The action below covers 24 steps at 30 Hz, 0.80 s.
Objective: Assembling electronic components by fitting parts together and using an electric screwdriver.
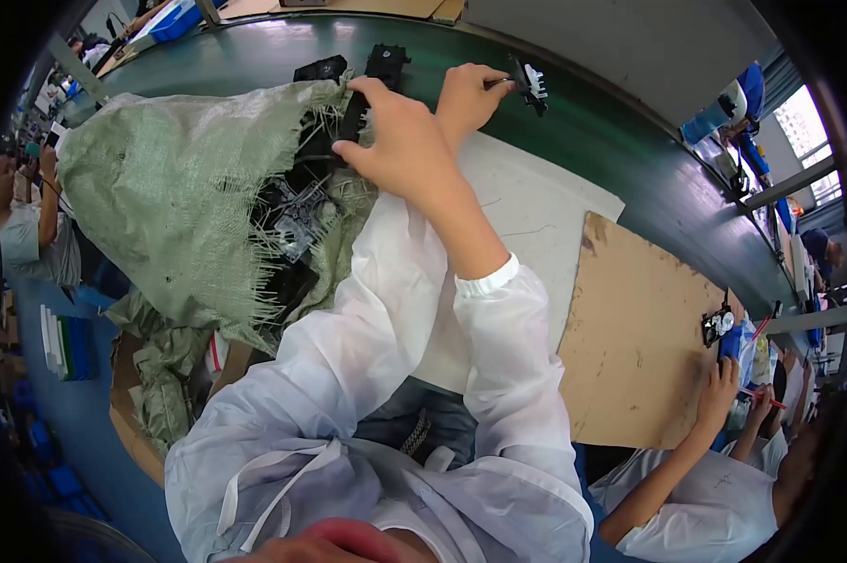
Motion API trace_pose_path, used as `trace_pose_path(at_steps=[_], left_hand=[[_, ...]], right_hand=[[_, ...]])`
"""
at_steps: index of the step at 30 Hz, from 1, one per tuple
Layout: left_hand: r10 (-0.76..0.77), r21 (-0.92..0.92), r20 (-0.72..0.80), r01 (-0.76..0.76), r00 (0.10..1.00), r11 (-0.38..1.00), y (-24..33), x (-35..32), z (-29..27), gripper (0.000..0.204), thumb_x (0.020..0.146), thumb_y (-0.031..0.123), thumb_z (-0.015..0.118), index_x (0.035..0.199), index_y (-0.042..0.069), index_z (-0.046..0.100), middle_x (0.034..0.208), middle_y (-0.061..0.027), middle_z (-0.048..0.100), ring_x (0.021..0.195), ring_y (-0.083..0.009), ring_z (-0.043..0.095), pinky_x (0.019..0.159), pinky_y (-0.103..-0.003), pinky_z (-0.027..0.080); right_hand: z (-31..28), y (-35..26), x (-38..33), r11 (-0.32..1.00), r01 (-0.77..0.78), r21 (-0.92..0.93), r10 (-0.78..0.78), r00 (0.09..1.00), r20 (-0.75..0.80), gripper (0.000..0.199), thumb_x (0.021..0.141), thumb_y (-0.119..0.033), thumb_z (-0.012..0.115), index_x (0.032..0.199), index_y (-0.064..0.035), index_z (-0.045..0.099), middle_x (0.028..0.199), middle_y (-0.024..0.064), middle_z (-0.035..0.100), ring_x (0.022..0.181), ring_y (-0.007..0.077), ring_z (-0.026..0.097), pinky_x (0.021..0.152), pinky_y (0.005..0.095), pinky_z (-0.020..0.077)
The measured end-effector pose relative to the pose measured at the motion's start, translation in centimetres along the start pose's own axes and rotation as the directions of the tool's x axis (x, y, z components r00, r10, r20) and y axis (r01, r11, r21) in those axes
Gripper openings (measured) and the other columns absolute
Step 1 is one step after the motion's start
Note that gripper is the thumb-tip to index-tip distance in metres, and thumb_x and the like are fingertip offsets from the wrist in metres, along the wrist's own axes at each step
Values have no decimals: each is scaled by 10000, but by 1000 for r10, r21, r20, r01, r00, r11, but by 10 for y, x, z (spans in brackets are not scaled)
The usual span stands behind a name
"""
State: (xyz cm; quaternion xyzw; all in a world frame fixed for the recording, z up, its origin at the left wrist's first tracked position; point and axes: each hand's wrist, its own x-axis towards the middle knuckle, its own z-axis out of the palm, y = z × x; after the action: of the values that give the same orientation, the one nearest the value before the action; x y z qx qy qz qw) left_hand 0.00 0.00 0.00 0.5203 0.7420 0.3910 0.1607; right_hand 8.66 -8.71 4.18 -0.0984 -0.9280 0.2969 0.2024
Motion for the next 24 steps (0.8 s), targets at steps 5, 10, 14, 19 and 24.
trace_pose_path(at_steps=[5,10,14,19,24], left_hand=[[226,-99,-532,-325,816,941,9,-1,-4,383,858,228,725,1225,122,694,812,-50,676,646,-138,553,627,-294,456],[168,-420,-644,-529,746,737,50,-11,-25,199,902,171,655,1071,66,658,823,-45,676,648,-125,553,625,-264,458],[48,-586,-703,-617,709,525,63,-27,-52,109,938,126,598,948,22,629,831,-41,675,650,-114,553,624,-240,459],[41,-692,-662,-631,749,349,79,-46,-77,184,975,178,564,998,11,636,807,-41,657,689,-85,587,619,-192,464],[117,-656,-656,-640,746,399,101,-73,-92,142,969,133,558,906,17,609,727,-5,585,625,-43,461,565,-176,361]], right_hand=[[-27,3,1,971,168,170,-126,965,-230,683,821,-154,709,1421,-78,391,1206,174,589,966,296,629,840,388,511],[-88,13,-14,632,372,680,6,875,-484,613,847,-102,637,1420,-91,421,1250,182,539,1013,237,614,902,345,495],[-116,22,-23,390,538,747,83,787,-611,537,921,-198,564,1418,-48,423,1182,172,582,982,226,621,895,314,498],[-139,46,-33,376,576,726,179,724,-667,527,941,-269,546,1382,4,455,1141,172,604,973,235,638,883,312,519],[-139,36,-37,429,503,750,174,769,-615,542,944,-333,544,1339,36,492,1122,169,615,990,241,650,881,320,541]])
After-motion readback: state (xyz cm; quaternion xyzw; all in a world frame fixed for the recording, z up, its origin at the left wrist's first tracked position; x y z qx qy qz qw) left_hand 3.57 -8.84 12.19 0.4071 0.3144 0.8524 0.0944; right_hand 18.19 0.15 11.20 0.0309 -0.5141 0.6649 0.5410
